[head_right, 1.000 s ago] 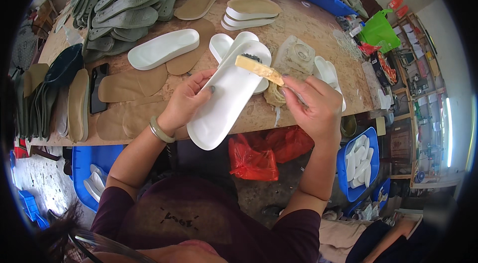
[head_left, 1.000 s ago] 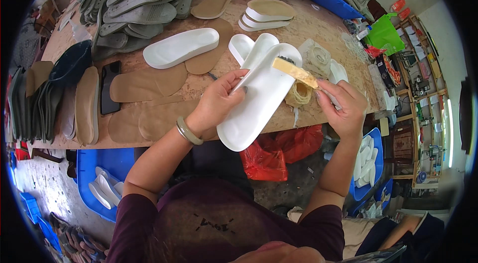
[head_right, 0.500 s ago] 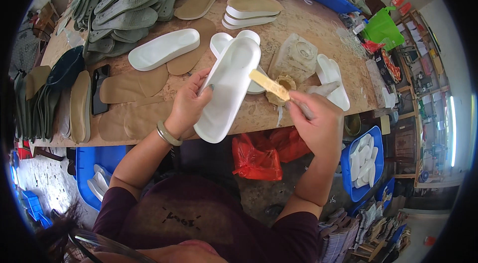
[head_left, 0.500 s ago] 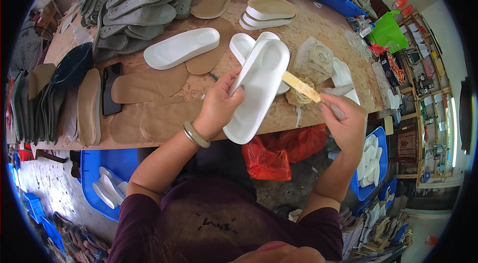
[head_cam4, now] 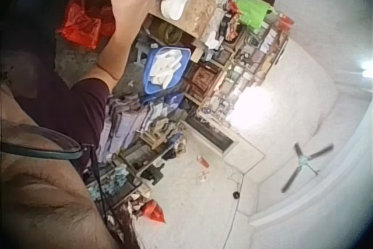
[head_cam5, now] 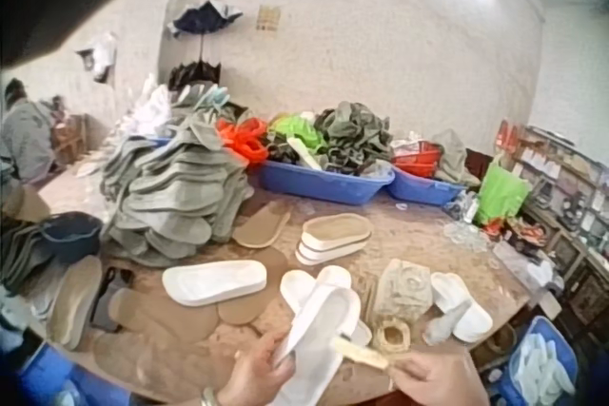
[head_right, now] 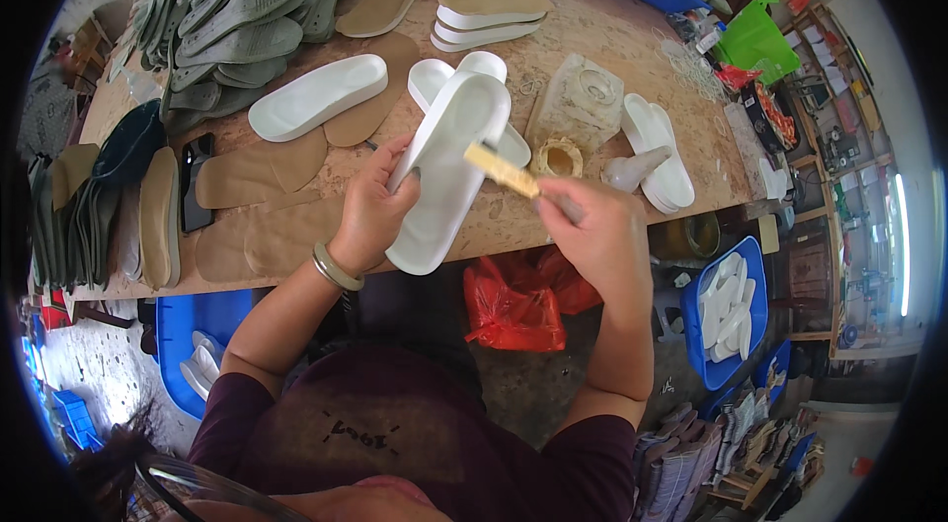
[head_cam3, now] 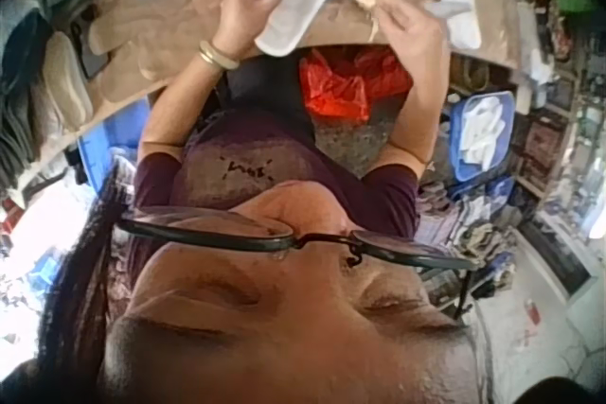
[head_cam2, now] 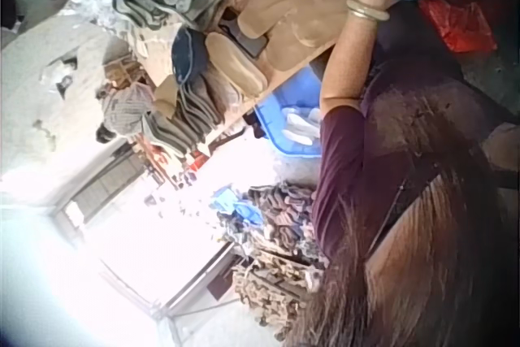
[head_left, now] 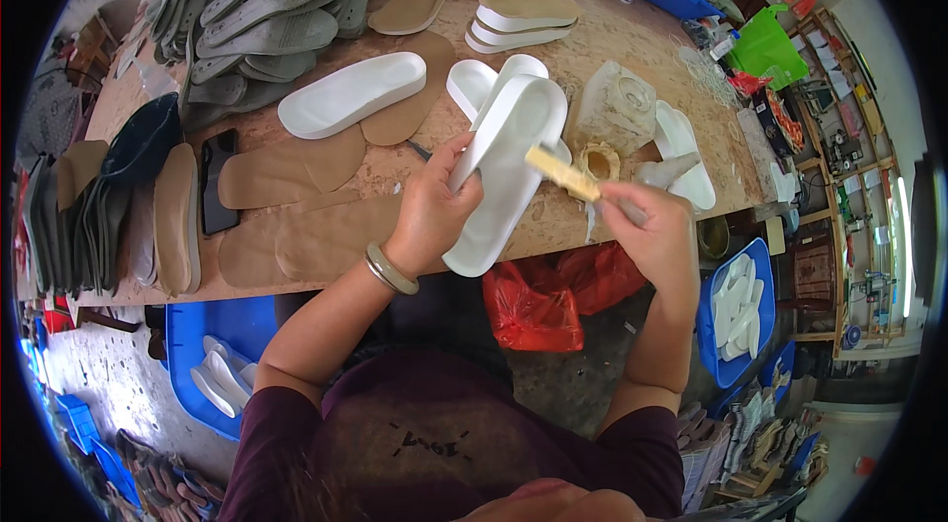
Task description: Applying adhesive and assembling shoe soles with insoles.
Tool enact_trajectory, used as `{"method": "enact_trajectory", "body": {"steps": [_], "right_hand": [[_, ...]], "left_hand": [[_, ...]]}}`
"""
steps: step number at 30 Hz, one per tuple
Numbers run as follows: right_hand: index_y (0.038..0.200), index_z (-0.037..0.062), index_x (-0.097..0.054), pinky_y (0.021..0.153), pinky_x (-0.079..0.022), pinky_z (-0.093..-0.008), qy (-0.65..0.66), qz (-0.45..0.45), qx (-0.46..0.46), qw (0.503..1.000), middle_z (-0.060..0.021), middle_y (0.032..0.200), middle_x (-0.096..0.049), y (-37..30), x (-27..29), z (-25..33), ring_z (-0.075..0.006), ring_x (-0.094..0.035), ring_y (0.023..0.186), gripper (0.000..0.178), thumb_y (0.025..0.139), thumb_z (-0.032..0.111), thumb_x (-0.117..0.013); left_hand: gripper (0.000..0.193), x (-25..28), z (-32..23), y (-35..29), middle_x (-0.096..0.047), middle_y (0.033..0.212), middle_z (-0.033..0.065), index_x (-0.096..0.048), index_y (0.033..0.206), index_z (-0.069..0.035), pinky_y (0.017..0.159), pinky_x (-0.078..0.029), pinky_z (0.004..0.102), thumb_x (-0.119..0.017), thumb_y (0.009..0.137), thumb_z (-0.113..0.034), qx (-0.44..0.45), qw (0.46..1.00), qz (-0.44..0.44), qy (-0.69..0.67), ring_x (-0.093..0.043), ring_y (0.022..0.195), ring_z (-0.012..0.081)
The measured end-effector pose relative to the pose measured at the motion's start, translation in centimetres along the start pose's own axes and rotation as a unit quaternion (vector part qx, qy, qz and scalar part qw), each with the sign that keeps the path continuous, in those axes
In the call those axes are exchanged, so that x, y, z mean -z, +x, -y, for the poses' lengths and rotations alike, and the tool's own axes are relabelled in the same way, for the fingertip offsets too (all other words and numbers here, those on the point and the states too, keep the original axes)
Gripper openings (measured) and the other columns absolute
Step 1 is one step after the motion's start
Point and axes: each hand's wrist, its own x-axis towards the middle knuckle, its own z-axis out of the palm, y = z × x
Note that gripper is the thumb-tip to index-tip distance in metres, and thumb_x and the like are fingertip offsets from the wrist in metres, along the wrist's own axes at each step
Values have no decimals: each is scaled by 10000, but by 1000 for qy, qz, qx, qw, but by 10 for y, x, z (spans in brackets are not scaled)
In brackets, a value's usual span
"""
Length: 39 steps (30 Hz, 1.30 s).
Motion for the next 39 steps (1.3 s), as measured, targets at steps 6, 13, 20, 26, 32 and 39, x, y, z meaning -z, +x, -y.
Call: {"method": "enact_trajectory", "body": {"steps": [6,13,20,26,32,39], "right_hand": [[1024,-42,-685,687,-505,-222,443,139,-169,870,-49,899,-698,-34,12,-44,-90,-634,739,222,816,34,-681],[1061,-37,-661,523,-337,-157,454,-120,-154,870,23,777,-606,-24,14,-38,-8,-473,605,230,835,10,-661],[1016,71,-694,606,-507,-309,-42,-151,107,982,-121,815,-676,0,-7,-20,-233,-670,692,230,788,47,-714],[968,42,-706,589,-494,-260,140,60,-80,985,-75,825,-710,-22,5,-36,-112,-658,680,172,797,58,-695],[937,-21,-689,506,-415,-185,424,281,-73,858,-32,722,-643,-87,21,-105,-68,-536,552,173,799,84,-699],[1444,-38,-224,383,-241,-194,771,-100,-38,628,56,560,-316,-136,2,-117,-40,-277,423,787,857,165,-708]], "left_hand": [[411,2,-5,0,-658,1090,112,-464,1306,38,806,-491,254,-527,910,-52,55,991,33,-120,-622,924,120],[403,-3,-10,-3,-647,1096,82,-444,1317,39,776,-475,218,-512,927,-40,126,962,70,-232,-591,905,67],[428,-4,-18,-6,-672,1060,109,-481,1303,11,781,-498,266,-549,887,-57,27,997,38,-53,-637,905,128],[461,1,-19,-6,-662,1058,226,-517,1270,3,795,-519,347,-590,827,-96,-23,988,16,151,-676,920,301],[435,-2,-11,0,-668,1088,159,-491,1299,13,827,-503,301,-551,875,-62,15,1000,16,-10,-650,968,187],[436,-17,-12,-5,-598,1161,83,-379,1377,14,864,-478,248,-443,948,-24,135,955,79,-250,-594,975,108]]}}
